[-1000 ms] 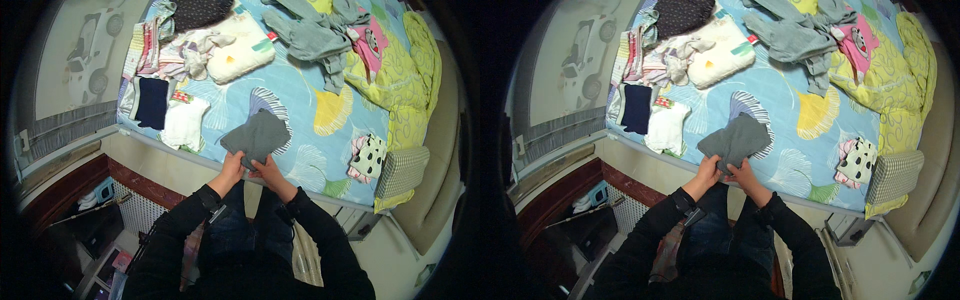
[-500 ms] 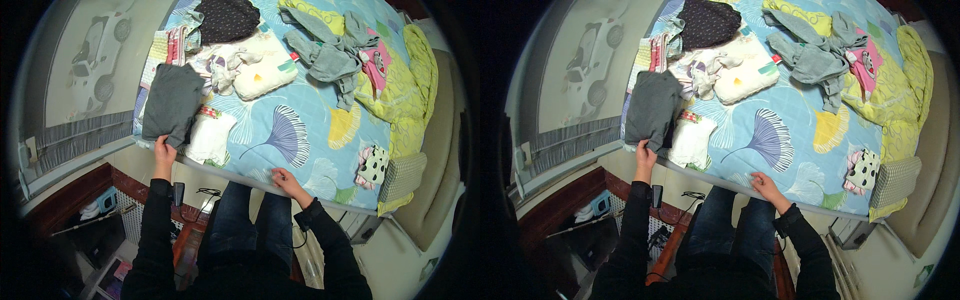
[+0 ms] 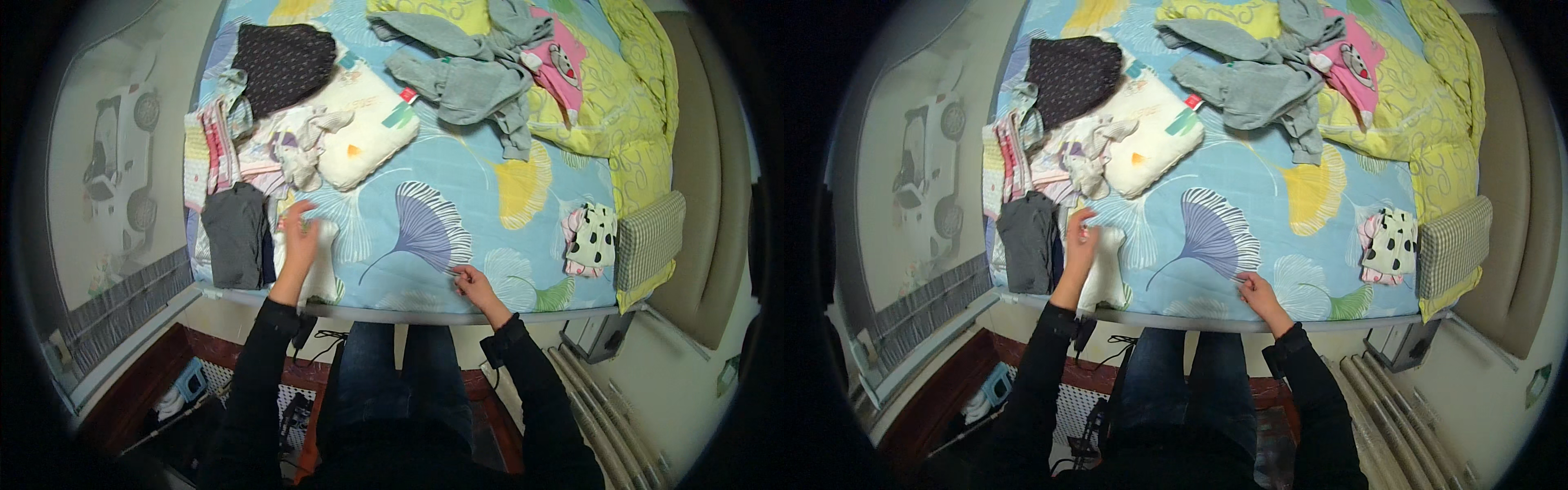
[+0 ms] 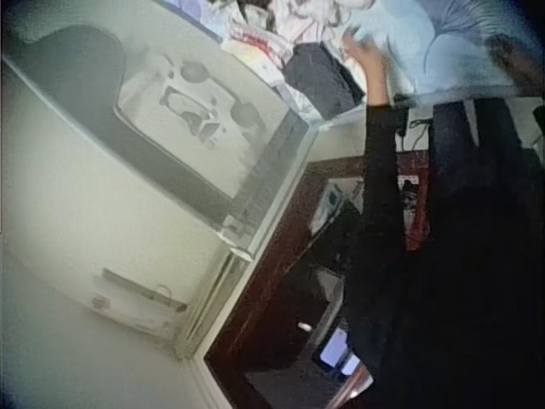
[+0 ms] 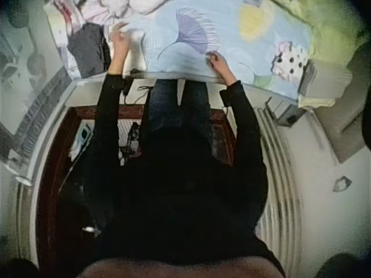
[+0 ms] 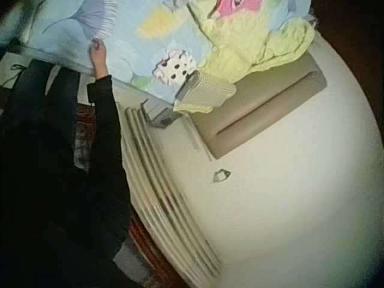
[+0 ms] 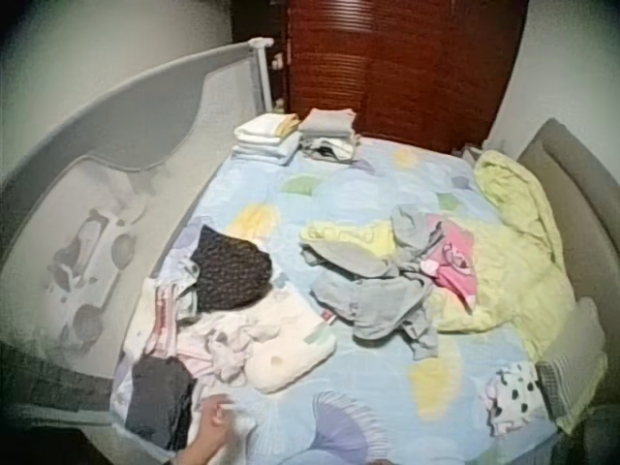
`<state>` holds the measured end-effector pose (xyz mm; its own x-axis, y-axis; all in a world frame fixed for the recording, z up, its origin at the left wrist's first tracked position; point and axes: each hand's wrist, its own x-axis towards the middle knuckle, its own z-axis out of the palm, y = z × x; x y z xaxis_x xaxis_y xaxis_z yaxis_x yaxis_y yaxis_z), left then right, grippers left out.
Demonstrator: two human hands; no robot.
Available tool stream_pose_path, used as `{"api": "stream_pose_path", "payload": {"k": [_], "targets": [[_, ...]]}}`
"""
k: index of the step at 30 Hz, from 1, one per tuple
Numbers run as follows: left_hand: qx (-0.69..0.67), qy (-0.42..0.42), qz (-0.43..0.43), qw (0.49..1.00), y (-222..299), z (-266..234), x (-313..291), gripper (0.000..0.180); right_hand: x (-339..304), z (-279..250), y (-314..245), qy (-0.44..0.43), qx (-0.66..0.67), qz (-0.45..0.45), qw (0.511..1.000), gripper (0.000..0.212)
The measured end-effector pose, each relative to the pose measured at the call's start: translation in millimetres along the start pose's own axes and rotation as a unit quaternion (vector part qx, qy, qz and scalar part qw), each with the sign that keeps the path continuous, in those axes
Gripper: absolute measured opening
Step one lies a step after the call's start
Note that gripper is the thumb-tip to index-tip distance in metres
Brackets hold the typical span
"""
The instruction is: The person folds several pieces of clothing on a bed, including a dark gray shirt, a gray sweatshirt, a gray hoodie, a pink shirt, a white shirt, and socks. Each item is smoothed, folded into a compact rectangle, and placed on the bed.
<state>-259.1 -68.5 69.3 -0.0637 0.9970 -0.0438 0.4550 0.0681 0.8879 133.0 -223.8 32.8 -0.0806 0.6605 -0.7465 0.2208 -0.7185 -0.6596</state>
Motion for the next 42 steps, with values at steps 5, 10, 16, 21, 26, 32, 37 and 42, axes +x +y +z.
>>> {"api": "stream_pose_path", "payload": {"k": [5,10,16,21,26,32,37,42], "targets": [[-0.017,-0.222,0.098,0.970,61,134,88,0.024,-9,-21,3,0.015,0.033,-0.014,0.999,0.027],[-0.002,-0.267,0.092,0.959,94,233,130,0.027,-39,-62,17,0.044,0.002,0.006,0.999,0.025],[0.063,-0.169,0.101,0.978,79,287,184,0.036,-60,-107,32,0.068,0.032,0.041,0.996,0.024],[-0.108,-0.239,0.056,0.963,75,286,183,0.038,-52,-121,37,0.048,0.071,0.063,0.994,0.024],[-0.148,-0.274,0.024,0.950,117,259,81,0.031,-17,-114,7,-0.001,0.090,0.025,0.996,0.029],[-0.208,-0.339,0.052,0.916,160,221,-20,0.022,24,-98,-56,0.041,0.312,0.006,0.949,0.038],[-0.166,-0.350,0.019,0.922,139,181,-40,0.031,115,-102,-58,0.271,-0.253,-0.196,0.908,0.052],[-0.127,-0.306,-0.022,0.943,112,132,-71,0.036,152,-119,-32,0.268,-0.225,-0.091,0.932,0.042]]}}
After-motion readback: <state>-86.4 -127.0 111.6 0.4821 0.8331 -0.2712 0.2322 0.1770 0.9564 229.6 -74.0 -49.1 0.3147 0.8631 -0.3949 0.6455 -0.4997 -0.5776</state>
